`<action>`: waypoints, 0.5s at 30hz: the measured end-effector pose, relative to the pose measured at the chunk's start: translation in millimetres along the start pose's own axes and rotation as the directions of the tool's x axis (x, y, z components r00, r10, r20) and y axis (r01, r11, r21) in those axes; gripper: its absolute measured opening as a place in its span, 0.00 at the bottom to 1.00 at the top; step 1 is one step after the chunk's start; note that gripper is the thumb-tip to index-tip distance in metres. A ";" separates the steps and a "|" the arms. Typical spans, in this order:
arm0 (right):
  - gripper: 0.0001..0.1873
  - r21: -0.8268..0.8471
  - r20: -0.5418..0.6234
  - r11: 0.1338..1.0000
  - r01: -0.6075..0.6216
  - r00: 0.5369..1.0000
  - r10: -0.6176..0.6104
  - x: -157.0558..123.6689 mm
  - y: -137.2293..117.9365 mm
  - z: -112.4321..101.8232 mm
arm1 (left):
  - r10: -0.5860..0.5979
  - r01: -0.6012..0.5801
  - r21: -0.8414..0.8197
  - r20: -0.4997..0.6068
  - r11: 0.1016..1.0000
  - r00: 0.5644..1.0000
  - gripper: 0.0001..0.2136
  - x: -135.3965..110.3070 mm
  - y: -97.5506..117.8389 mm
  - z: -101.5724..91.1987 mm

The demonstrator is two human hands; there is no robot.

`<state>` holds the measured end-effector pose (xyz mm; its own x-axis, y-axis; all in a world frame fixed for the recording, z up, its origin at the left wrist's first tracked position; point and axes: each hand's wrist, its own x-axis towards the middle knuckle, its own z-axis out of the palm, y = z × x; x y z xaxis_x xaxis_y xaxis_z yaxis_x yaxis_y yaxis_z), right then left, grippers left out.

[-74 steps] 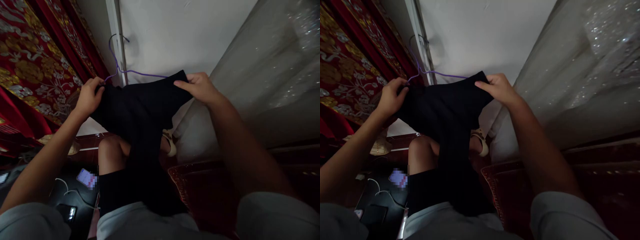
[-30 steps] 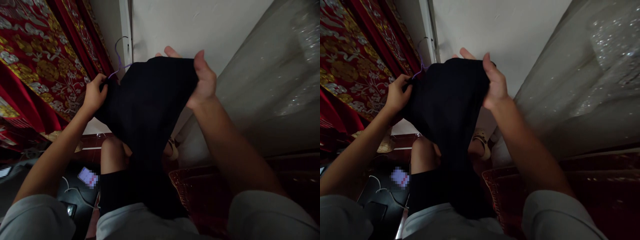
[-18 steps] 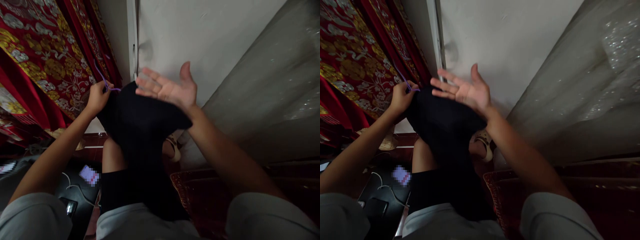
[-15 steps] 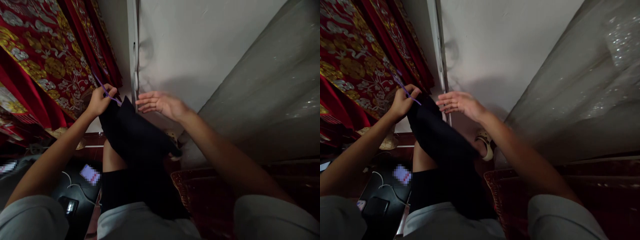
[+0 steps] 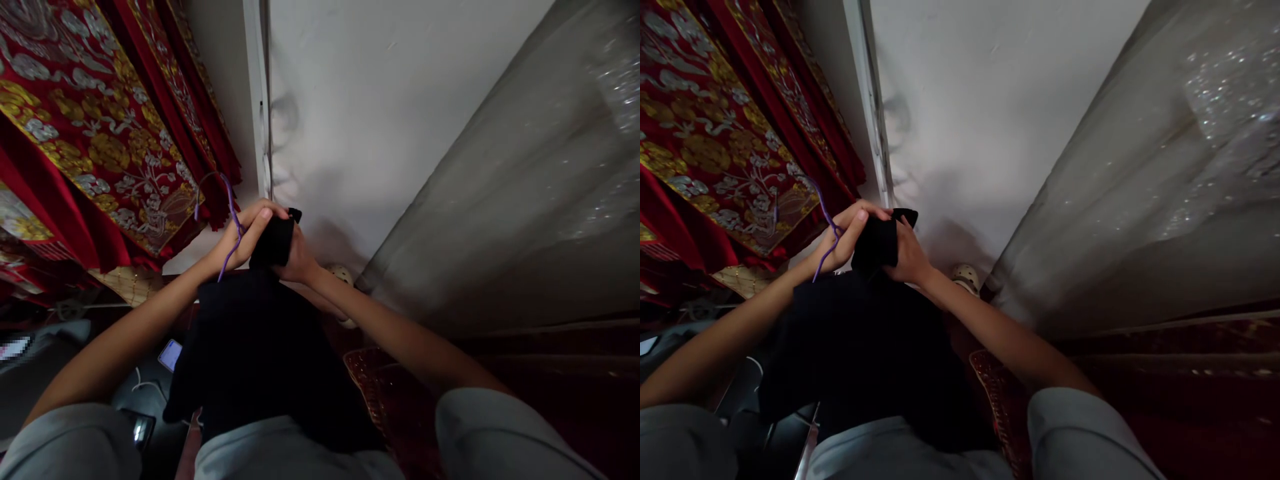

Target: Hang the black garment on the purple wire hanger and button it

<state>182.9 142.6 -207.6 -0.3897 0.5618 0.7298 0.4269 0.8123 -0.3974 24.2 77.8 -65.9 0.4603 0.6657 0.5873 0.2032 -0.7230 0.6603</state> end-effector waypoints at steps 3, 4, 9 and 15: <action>0.58 -0.041 -0.059 0.999 0.021 0.998 -0.023 -5.0 2.4 -15.5 | 0.023 -0.021 -0.042 0.053 0.999 0.998 0.23 -2.1 6.6 0.9; 0.57 -0.076 -0.084 0.997 0.014 0.996 -0.020 -6.2 2.5 -19.8 | 0.026 -0.023 -0.043 0.065 0.999 0.998 0.24 -3.0 8.9 1.8; 0.50 -0.126 -0.102 0.983 0.134 0.984 -0.148 -5.0 5.3 -30.4 | 0.039 -0.032 -0.050 0.144 0.998 0.989 0.23 -2.9 16.7 6.1; 0.49 -0.316 -0.141 0.949 -0.005 0.989 -0.042 -5.8 19.7 -61.5 | -0.259 0.256 -0.235 0.021 0.938 0.966 0.25 -13.5 -22.1 -27.2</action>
<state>243.7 145.7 -185.4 -0.2880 0.4997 0.8169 0.6648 0.7183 -0.2051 -9.9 89.8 -75.7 0.4103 0.8260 0.3864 0.1059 -0.4640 0.8795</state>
